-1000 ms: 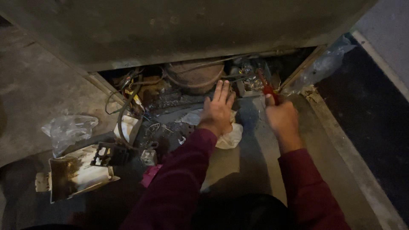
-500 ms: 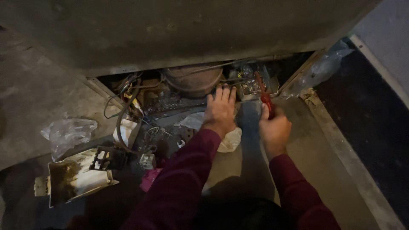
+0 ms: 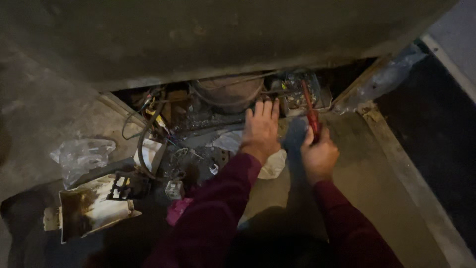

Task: The person sits on the floor and uses a screwdriver and wrench to work on the internal components of an appliance. They remove a small electrical part, wipe the interior with a cloth, and then reinsert the part.

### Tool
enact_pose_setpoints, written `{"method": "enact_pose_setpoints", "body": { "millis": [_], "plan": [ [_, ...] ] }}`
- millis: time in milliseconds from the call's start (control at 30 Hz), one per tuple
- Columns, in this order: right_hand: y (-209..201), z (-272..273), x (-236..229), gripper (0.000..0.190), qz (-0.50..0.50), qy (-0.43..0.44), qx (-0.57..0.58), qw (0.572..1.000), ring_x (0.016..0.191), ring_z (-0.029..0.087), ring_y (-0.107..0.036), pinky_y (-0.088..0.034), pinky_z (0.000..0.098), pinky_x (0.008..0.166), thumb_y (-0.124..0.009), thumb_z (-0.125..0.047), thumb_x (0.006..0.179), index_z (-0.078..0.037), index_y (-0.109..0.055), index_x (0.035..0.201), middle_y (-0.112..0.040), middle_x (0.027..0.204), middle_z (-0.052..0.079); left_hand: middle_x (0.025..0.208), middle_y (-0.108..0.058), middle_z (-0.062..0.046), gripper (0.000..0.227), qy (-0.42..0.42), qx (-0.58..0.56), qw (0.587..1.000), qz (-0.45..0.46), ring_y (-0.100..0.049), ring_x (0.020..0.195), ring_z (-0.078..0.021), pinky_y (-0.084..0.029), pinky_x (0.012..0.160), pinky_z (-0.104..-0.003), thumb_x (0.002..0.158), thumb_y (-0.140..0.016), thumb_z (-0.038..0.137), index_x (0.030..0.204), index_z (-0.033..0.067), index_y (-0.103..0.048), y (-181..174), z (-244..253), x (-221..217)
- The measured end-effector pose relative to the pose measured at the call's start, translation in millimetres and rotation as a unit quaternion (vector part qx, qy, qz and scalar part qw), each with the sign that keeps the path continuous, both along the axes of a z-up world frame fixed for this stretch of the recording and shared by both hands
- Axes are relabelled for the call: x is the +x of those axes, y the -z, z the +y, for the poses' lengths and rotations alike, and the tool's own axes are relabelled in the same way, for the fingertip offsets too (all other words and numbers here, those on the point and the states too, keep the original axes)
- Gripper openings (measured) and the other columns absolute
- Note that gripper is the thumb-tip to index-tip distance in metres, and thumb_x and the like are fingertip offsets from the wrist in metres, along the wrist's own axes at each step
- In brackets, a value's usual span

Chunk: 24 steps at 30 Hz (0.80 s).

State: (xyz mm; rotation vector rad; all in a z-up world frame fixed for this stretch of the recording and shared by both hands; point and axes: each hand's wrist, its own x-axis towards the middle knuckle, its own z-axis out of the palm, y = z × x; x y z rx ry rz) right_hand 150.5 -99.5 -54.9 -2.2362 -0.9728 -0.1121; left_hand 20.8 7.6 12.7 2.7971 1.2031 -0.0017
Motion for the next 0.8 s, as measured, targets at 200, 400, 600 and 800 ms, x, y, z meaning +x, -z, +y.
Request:
{"method": "enact_pose_setpoints", "body": {
  "millis": [200, 400, 600, 800],
  "plan": [
    [25, 7, 2, 0.042, -0.061, 0.017, -0.025, 0.998, 0.075, 0.047, -0.072, -0.057, 0.0537, 0.065, -0.059, -0.039, 0.107, 0.0, -0.066, 0.123, -0.071, 0.086, 0.028, 0.133, -0.046, -0.013, 0.118, 0.005, -0.002, 1.0, -0.017, -0.041, 0.128, -0.0312, -0.036, 0.109, -0.049, 0.064, -0.085, 0.036, 0.158, -0.0015, -0.023, -2, 4, -2],
    [33, 7, 2, 0.049, -0.092, 0.032, -0.064, 0.993, 0.072, 0.047, -0.071, -0.057, 0.0543, 0.064, -0.058, -0.041, 0.106, 0.0, -0.063, 0.133, -0.071, 0.086, 0.029, 0.133, -0.046, -0.013, 0.115, 0.001, 0.001, 0.999, -0.048, -0.041, 0.129, -0.0313, -0.036, 0.11, -0.049, 0.065, -0.083, 0.031, 0.158, -0.0023, -0.024, 7, 2, -3],
    [2, 5, 1, 0.05, -0.04, 0.036, -0.085, 0.995, 0.076, 0.048, -0.071, -0.057, 0.055, 0.067, -0.057, -0.046, 0.105, -0.007, -0.065, 0.135, -0.073, 0.086, 0.028, 0.134, -0.046, -0.013, 0.113, 0.001, 0.006, 0.998, -0.064, -0.04, 0.128, -0.0328, -0.038, 0.106, -0.052, 0.065, -0.083, 0.033, 0.156, -0.0018, -0.027, 5, 4, -5],
    [-60, -28, 9, 0.062, 0.128, 0.062, -0.203, 0.969, 0.087, 0.044, -0.074, -0.058, 0.0527, 0.079, -0.058, -0.06, 0.101, -0.004, -0.074, 0.121, -0.074, 0.089, 0.028, 0.133, -0.045, -0.011, 0.116, 0.001, 0.028, 0.999, -0.022, -0.041, 0.127, -0.0308, -0.039, 0.105, -0.052, 0.066, -0.083, 0.036, 0.159, -0.0005, -0.025, 8, 5, -4]
  ]
}}
